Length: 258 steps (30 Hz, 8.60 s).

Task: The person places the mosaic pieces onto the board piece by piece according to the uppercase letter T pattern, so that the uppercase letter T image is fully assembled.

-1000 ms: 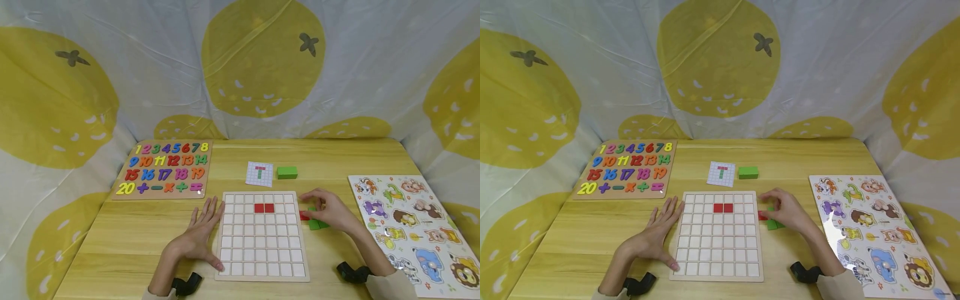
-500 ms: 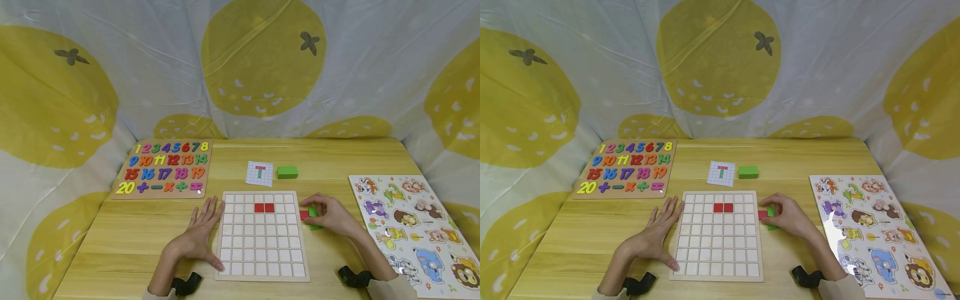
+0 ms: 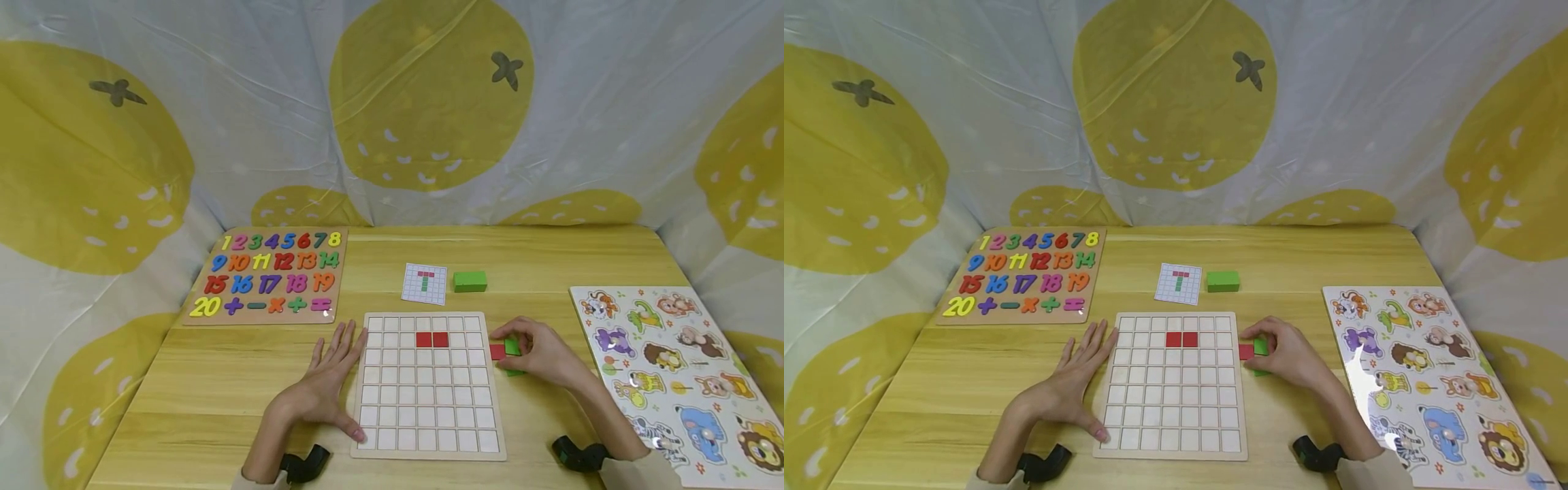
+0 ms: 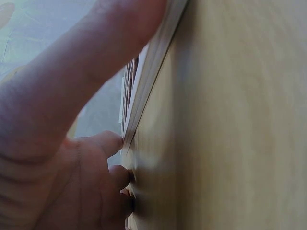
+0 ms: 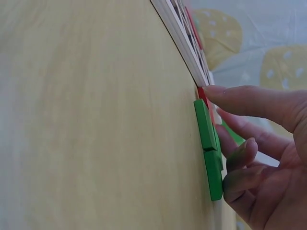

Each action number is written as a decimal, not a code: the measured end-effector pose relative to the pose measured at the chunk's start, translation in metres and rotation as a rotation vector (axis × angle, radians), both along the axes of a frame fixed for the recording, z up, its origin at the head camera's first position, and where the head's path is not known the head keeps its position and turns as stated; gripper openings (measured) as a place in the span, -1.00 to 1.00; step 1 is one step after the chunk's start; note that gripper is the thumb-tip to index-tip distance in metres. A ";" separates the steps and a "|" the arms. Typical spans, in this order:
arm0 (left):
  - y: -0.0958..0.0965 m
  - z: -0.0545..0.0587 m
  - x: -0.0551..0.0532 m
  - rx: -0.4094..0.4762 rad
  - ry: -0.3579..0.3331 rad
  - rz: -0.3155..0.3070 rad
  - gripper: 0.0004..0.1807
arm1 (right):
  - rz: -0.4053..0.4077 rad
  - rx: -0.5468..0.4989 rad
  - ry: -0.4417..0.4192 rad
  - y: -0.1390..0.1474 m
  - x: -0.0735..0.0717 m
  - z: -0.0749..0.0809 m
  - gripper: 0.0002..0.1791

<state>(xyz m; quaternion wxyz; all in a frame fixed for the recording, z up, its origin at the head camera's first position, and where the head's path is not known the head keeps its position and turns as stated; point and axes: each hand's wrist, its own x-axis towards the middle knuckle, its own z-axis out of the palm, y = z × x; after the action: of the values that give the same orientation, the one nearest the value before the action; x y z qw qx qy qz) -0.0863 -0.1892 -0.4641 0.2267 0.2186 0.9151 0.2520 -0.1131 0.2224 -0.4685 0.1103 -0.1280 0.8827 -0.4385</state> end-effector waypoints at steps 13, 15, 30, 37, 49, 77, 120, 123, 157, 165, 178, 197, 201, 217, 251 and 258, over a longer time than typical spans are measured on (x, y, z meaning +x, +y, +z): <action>0.000 0.000 0.001 0.001 -0.004 0.005 0.78 | -0.081 0.061 -0.040 -0.006 0.002 0.003 -0.62; 0.000 0.000 0.001 0.001 -0.002 0.005 0.78 | -0.090 0.073 -0.045 -0.007 0.002 0.003 -0.65; 0.001 0.000 0.000 0.001 -0.009 0.005 0.79 | -0.059 0.081 0.035 0.000 0.002 0.000 -0.76; 0.001 0.002 0.001 0.001 -0.006 0.006 0.78 | -0.079 -0.007 0.017 -0.009 0.000 0.009 -0.71; 0.000 0.000 0.001 0.007 0.000 0.001 0.78 | -0.040 -0.092 -0.064 -0.077 -0.007 0.018 -0.74; 0.001 -0.002 0.000 0.002 0.004 0.001 0.77 | -0.046 0.062 -0.028 -0.153 -0.026 0.009 -0.81; 0.000 0.000 0.001 0.003 -0.001 0.004 0.77 | 0.033 0.058 0.021 -0.150 -0.034 0.006 -0.74; 0.000 0.000 0.001 0.001 -0.001 0.004 0.77 | 0.034 0.048 0.019 -0.149 -0.033 0.008 -0.73; 0.000 -0.001 0.002 0.007 -0.009 0.010 0.78 | -0.148 0.004 -0.005 0.017 0.009 0.012 -0.62; 0.000 0.000 0.001 0.012 -0.007 0.008 0.78 | -0.136 -0.006 -0.015 0.023 0.012 0.005 -0.63; -0.001 -0.001 0.001 0.014 -0.003 0.002 0.79 | -0.133 -0.013 -0.056 0.026 0.009 0.003 -0.67; 0.000 0.001 0.001 0.020 -0.014 0.005 0.77 | -0.129 -0.070 -0.085 0.027 0.000 -0.001 -0.72; 0.001 0.001 0.001 0.019 -0.014 0.007 0.77 | -0.109 -0.047 -0.087 0.030 0.000 -0.001 -0.71; 0.000 -0.001 0.000 0.014 -0.007 0.005 0.79 | -0.026 -0.045 -0.123 0.034 0.002 0.003 -0.61; 0.000 -0.001 0.001 0.010 0.006 -0.003 0.79 | -0.102 0.047 -0.031 0.026 0.004 0.001 -0.69; -0.001 -0.001 0.001 0.020 0.006 -0.002 0.79 | -0.060 0.090 -0.015 0.026 0.003 0.002 -0.74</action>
<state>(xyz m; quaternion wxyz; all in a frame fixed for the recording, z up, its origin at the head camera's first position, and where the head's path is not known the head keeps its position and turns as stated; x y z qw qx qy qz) -0.0856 -0.1899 -0.4648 0.2221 0.2225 0.9129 0.2604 -0.1102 0.2488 -0.4661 0.1094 -0.0929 0.9042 -0.4023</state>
